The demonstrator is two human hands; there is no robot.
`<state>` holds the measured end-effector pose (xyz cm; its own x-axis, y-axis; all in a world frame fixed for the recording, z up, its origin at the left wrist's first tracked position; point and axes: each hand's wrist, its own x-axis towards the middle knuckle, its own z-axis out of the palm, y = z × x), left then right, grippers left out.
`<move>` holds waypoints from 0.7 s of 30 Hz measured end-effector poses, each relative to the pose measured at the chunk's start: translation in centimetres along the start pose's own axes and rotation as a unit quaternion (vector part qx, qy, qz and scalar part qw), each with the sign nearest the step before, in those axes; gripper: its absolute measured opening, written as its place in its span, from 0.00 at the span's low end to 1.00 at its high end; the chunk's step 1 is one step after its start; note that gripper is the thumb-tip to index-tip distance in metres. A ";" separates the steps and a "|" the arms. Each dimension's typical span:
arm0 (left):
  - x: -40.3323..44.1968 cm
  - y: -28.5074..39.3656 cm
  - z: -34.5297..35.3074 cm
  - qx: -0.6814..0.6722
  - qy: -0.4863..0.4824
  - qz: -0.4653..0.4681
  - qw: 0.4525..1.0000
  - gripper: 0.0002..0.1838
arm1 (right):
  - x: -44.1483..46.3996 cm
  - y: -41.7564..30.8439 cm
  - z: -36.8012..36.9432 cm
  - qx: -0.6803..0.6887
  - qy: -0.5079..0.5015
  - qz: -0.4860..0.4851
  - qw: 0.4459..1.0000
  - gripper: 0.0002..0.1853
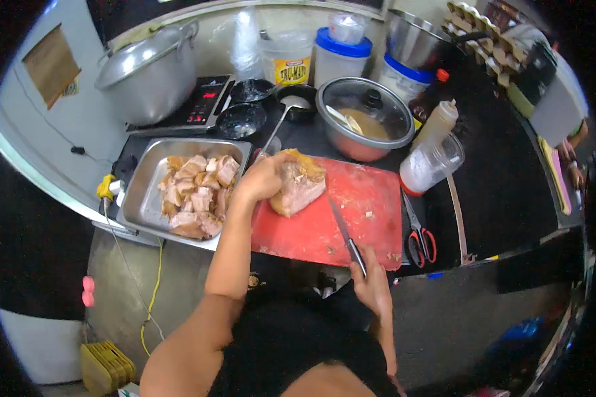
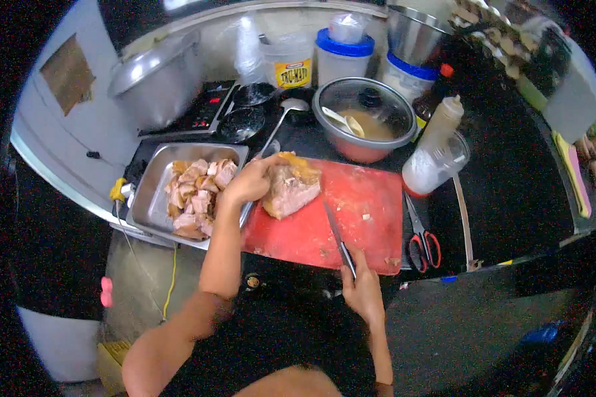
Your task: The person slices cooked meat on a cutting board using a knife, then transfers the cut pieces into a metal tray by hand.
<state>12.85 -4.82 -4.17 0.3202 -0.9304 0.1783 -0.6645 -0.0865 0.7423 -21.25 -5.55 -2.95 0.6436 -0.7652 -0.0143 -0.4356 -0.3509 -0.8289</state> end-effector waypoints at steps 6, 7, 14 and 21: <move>-3.5 4.3 -0.9 0.049 -0.010 -0.025 0.998 0.23 | 0.4 0.1 0.8 -0.010 0.041 -0.047 0.998 0.24; -3.8 4.6 -0.5 0.035 -0.011 -0.031 0.999 0.24 | 0.4 -0.2 0.7 -0.017 0.033 -0.019 0.999 0.23; -4.1 6.7 2.9 0.031 0.033 0.017 0.999 0.40 | -0.5 -0.8 -0.1 -0.059 0.024 0.040 0.997 0.23; -1.4 5.3 3.3 0.065 -0.046 0.088 0.993 0.31 | -2.3 -0.2 -2.1 -0.109 0.014 -0.004 0.994 0.24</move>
<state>6.67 -5.17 -2.66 0.1324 -0.9635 0.2329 -0.7884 0.0400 0.6139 -23.99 -4.87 -1.53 0.6310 -0.7757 0.0093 -0.5587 -0.4628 -0.6882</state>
